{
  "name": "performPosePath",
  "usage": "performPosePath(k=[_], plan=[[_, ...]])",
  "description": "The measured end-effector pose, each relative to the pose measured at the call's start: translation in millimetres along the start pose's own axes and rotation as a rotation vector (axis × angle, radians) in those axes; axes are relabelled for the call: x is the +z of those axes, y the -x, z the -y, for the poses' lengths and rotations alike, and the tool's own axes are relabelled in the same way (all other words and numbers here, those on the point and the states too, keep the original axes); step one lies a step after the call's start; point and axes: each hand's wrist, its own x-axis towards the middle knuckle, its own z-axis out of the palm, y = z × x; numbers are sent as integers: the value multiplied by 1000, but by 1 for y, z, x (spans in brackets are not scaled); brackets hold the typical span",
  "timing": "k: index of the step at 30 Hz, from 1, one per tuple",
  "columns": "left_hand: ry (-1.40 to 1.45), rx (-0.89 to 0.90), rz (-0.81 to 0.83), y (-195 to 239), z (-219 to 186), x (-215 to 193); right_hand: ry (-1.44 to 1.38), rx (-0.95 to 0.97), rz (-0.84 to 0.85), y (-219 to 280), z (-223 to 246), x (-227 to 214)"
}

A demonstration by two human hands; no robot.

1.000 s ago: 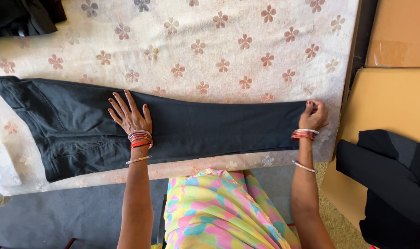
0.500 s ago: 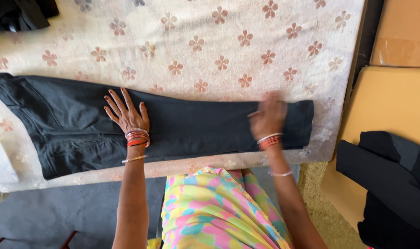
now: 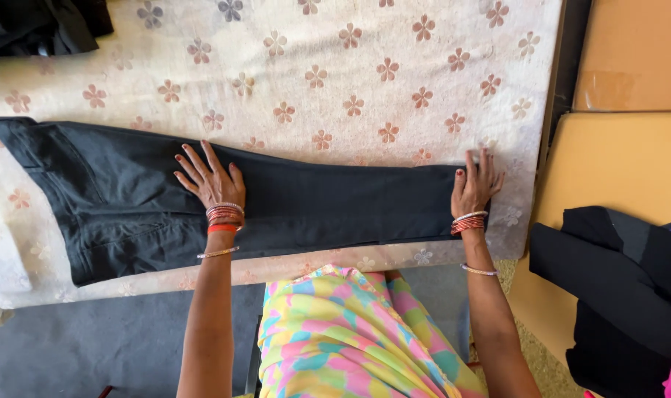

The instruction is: The person folds a pair of black trousers on a table, aligning the legs and folding the garment into a compact rectangle. After stacking the folded trousers, the person picks up a light blue shirt from a nearby box and begins to unfold it.

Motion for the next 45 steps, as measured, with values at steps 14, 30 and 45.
performPosePath(k=[14,30,45], plan=[[348,571,50,43,-164,63,-219,-278,324,-51,28,-15],[169,492,77,54,-150,70,169,-244,-52,-48,-32,-3],[202,435,90,48,-153,58,315,271,-256,-61,-38,0]])
